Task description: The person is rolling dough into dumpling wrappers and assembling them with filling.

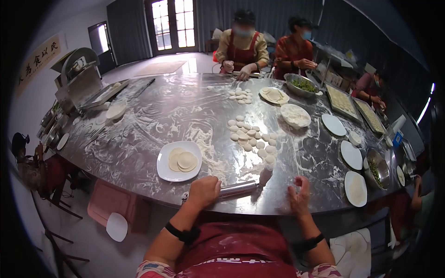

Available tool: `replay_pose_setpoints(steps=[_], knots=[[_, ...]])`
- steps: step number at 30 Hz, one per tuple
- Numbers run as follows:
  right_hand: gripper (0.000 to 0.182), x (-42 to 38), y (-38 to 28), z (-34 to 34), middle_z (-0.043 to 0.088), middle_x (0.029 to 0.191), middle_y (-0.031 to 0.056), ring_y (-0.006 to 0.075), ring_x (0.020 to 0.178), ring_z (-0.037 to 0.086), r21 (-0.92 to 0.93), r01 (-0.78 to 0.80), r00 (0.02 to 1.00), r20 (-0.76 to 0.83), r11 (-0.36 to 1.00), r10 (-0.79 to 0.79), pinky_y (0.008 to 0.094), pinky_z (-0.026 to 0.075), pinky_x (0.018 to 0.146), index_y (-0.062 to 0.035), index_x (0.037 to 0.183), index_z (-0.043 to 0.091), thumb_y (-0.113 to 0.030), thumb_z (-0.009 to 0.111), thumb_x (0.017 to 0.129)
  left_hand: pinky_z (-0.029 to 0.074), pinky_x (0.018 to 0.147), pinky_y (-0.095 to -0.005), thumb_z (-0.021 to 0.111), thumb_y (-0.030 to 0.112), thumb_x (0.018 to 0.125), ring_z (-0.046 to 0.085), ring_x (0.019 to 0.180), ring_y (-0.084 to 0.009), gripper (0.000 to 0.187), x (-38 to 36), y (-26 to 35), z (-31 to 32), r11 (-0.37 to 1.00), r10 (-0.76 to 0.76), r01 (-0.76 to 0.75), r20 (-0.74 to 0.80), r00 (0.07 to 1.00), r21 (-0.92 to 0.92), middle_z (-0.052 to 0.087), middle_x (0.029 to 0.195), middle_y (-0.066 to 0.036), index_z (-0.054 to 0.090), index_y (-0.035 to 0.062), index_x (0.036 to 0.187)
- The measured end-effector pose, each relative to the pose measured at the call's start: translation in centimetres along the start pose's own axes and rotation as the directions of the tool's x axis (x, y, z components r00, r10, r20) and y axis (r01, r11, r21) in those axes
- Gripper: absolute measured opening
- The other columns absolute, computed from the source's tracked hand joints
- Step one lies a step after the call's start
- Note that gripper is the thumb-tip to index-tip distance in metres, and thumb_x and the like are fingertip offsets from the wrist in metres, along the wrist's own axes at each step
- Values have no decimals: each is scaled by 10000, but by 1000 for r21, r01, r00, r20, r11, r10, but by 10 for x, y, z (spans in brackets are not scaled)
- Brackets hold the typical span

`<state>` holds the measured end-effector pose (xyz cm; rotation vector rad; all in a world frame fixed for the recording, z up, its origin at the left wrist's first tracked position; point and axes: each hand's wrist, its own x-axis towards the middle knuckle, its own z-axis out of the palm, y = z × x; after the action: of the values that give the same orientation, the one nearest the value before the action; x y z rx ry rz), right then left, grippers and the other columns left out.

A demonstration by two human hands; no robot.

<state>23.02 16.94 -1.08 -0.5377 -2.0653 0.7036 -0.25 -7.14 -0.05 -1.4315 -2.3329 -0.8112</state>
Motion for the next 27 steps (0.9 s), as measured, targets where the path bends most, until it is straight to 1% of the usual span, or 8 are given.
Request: replay_pose_setpoints(steps=[6,7,9,12,15,18,25,27], knots=[[734,43,-51,50,484,1185,142,241,1111,481,360,-117,967,255,926,23,347,395,932,-24,1296,303,-144,727,709,458,550,-414,558,193,807,562,616,-304,162,-4,1,0,995,95,-93,-35,995,43,527,647,-115,528,73,701],[633,44,-51,61,543,1085,127,194,1003,538,427,-52,975,218,903,-47,303,442,841,-26,1266,357,-98,695,735,458,553,-414,559,189,805,562,624,-301,156,-6,1,0,992,114,-112,-45,992,50,524,651,-114,526,74,704],[418,49,-69,61,584,913,77,122,777,572,420,-243,931,355,874,88,251,478,695,-29,1146,479,-101,674,783,457,554,-411,560,188,802,557,632,-302,156,-8,1,3,991,128,-125,-52,990,54,529,669,-112,522,75,701],[88,45,-62,72,556,737,-1,65,635,525,542,-352,915,370,763,159,202,425,561,-12,864,558,-84,604,845,446,570,-412,546,148,804,551,642,-317,127,-8,4,-1,994,108,-107,-28,994,20,531,692,-131,526,49,727],[96,27,-61,69,544,633,4,76,562,517,487,-198,973,204,851,110,223,417,520,-27,798,556,-85,622,836,449,573,-403,543,139,805,553,650,-306,118,-9,5,-5,989,145,-145,-4,989,-19,527,698,-126,523,49,732],[103,11,-51,76,540,610,39,105,539,530,396,19,1000,-19,918,-12,239,418,510,-27,770,553,-67,630,825,456,616,-409,577,170,779,559,696,-330,137,2,0,-3,988,-7,34,180,984,-151,553,746,-130,524,43,777],[66,8,-54,79,539,611,59,145,530,538,434,111,991,-112,894,-68,264,428,502,-21,773,560,-24,614,809,454,756,-417,613,212,751,567,892,-344,218,120,-38,36,979,-160,196,370,915,-62,598,915,-165,569,53,894],[49,7,-64,71,545,623,68,149,529,536,144,322,941,-159,936,-299,271,435,499,-17,769,562,-1,599,798,455,782,-418,624,242,751,569,926,-344,263,146,-47,57,965,-236,261,382,893,-12,604,957,-165,582,57,934]])
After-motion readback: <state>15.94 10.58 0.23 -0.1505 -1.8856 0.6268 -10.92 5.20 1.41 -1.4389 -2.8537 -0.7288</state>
